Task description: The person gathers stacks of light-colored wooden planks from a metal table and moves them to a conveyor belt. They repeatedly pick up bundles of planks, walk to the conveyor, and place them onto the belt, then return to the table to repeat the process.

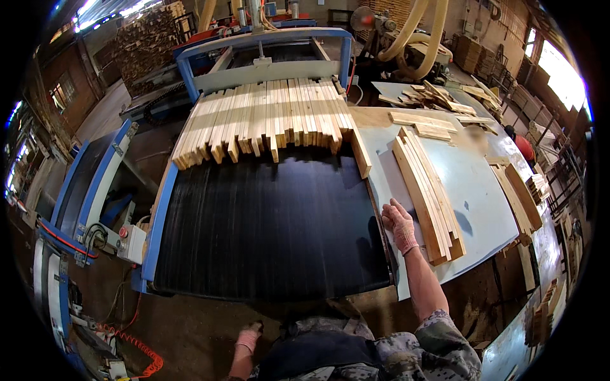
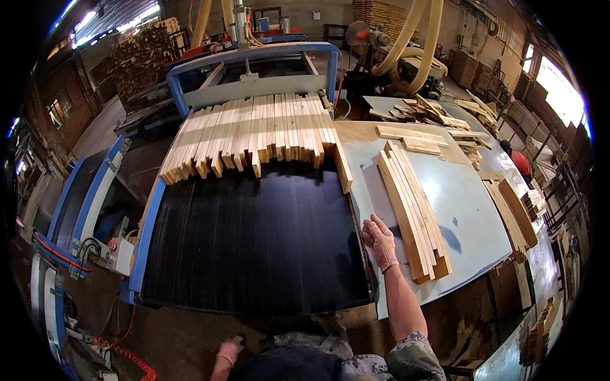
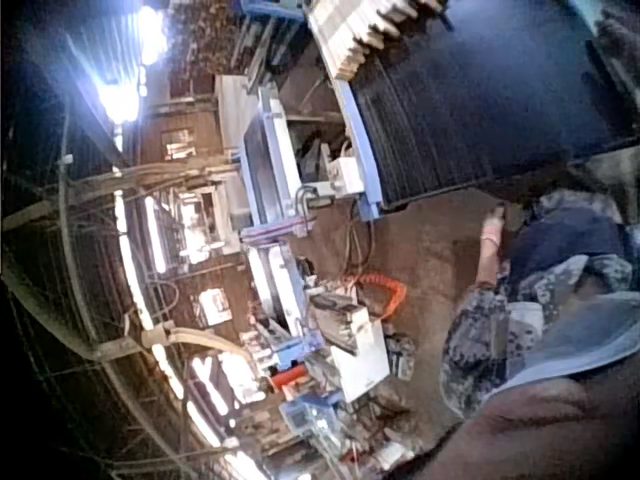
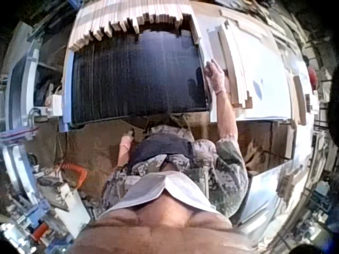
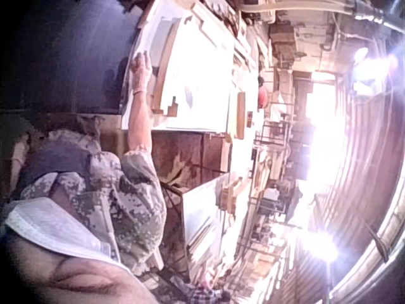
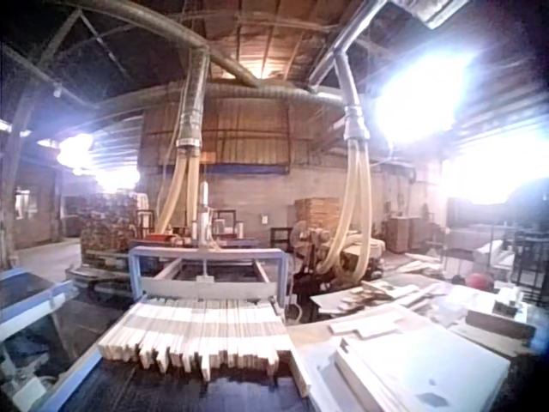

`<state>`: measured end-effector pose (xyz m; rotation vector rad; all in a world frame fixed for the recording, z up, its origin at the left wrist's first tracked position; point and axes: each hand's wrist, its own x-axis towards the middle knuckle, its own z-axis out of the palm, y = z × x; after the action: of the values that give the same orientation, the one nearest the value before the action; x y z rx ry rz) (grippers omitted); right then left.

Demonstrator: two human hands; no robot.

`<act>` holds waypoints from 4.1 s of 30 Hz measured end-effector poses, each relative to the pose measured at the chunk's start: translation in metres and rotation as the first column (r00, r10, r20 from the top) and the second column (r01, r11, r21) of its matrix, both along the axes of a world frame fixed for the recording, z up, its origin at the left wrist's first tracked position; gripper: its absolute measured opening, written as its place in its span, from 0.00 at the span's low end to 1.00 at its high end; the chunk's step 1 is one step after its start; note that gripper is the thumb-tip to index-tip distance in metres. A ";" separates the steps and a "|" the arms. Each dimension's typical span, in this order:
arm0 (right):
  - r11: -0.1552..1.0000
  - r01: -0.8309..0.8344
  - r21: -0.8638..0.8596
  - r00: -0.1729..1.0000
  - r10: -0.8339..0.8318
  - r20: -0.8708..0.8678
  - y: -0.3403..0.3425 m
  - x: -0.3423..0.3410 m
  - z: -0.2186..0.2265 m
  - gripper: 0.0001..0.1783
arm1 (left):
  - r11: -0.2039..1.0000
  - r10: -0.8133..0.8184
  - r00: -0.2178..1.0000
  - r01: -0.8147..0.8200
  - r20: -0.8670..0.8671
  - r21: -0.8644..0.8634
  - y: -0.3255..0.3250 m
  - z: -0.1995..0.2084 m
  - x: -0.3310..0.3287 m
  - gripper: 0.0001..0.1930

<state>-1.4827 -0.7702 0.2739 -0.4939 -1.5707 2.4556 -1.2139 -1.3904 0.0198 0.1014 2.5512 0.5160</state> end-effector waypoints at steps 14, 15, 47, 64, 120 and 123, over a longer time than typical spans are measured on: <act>0.409 -0.139 0.902 0.959 -0.172 0.226 0.000 -0.100 0.036 0.55 | -0.147 0.812 -0.230 -0.970 0.537 -0.192 0.067 0.036 0.058 0.19; 0.332 -0.107 0.937 0.962 -0.202 0.181 -0.004 -0.122 0.040 0.54 | -0.210 0.777 -0.249 -0.968 0.578 -0.135 0.066 0.047 0.043 0.19; 0.163 -0.124 0.979 0.896 -0.406 0.181 0.040 0.173 0.084 0.25 | 0.439 -0.336 0.937 0.070 0.092 0.896 0.565 0.321 -0.238 0.51; 0.780 -0.090 0.619 0.950 -0.120 0.288 0.258 0.021 0.072 0.36 | 0.565 -0.202 0.959 0.281 -0.201 0.776 0.591 0.275 -0.263 0.48; 0.683 -0.613 0.397 0.606 0.084 0.791 -0.170 0.301 -0.176 0.35 | 0.475 0.686 0.406 -0.878 0.603 0.051 0.015 -0.010 -0.150 0.26; 0.733 -0.531 0.425 0.318 -0.293 0.902 -0.119 0.455 -0.240 0.24 | 0.618 0.634 0.509 -0.786 0.582 0.015 0.064 -0.019 -0.170 0.30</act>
<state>-1.0277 -0.8889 0.0334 -1.9656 -2.8078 1.2257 -1.3835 -1.3261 0.0011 -0.9457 1.8372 1.0527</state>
